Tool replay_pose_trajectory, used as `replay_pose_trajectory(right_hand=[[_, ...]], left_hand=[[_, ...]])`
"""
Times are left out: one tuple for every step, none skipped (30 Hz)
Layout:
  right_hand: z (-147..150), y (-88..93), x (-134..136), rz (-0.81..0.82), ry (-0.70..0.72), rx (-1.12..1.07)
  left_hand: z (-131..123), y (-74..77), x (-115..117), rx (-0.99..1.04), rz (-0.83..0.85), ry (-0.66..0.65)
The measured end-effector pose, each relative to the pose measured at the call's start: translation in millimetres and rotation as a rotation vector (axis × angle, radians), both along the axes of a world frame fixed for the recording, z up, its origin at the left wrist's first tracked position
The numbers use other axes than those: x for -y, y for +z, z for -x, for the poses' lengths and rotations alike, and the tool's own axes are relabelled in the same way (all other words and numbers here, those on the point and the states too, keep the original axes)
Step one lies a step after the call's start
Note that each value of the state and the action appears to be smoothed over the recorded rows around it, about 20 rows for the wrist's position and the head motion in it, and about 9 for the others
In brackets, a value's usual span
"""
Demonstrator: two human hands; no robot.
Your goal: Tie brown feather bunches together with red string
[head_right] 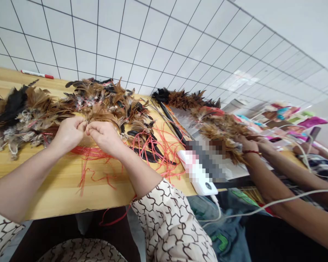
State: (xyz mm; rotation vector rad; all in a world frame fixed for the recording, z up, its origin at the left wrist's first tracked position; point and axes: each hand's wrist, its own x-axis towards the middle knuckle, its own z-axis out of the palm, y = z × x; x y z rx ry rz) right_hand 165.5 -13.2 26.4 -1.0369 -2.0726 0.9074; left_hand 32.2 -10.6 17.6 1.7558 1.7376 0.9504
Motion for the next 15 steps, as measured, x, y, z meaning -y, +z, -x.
replay_pose_trajectory(right_hand=[[0.7,-1.0,-0.2,0.017,-0.008,-0.018],[1.0,-1.8,-0.7,0.034,-0.019,-0.031],[1.0,-2.3,-1.5,0.050,-0.029,-0.032],[0.6,-2.3,-2.4,0.060,-0.038,-0.019],[-0.3,-1.8,-3.4,0.056,-0.051,0.011],[-1.8,-0.7,-4.5,0.037,-0.065,0.057],[-4.0,0.9,-5.7,0.008,-0.079,0.111],[-6.9,3.0,-7.0,-0.023,-0.091,0.164],[-10.6,5.3,-8.5,-0.047,-0.102,0.206],[-14.8,7.8,-10.1,-0.057,-0.110,0.228],[-19.5,10.1,-11.8,-0.044,-0.105,0.232],[-24.3,12.0,-13.6,-0.008,-0.087,0.215],[-29.0,13.1,-15.6,0.055,-0.053,0.185],[-33.1,13.4,-17.6,0.136,-0.012,0.133],[-36.4,12.5,-19.7,0.226,0.024,0.056]], left_hand=[[-0.7,0.5,1.1,-0.104,-0.003,-0.002],[-1.3,0.8,2.2,-0.201,-0.002,-0.011],[-1.8,0.8,3.3,-0.291,0.003,-0.028],[-2.1,0.4,4.2,-0.370,0.009,-0.051],[-2.3,-0.1,5.0,-0.439,0.011,-0.082],[-2.4,-0.6,5.6,-0.498,0.009,-0.116],[-2.3,-0.9,6.1,-0.546,0.002,-0.156],[-2.0,-1.1,6.4,-0.580,-0.005,-0.202],[-1.5,-0.9,6.7,-0.595,-0.007,-0.250],[-0.8,-0.3,7.0,-0.584,-0.004,-0.300],[-0.1,0.6,7.4,-0.542,0.005,-0.355],[0.7,1.8,7.8,-0.465,0.021,-0.413],[1.5,3.2,8.4,-0.355,0.038,-0.471],[2.2,4.8,9.2,-0.218,0.059,-0.524],[2.8,6.5,10.1,-0.063,0.080,-0.563]])
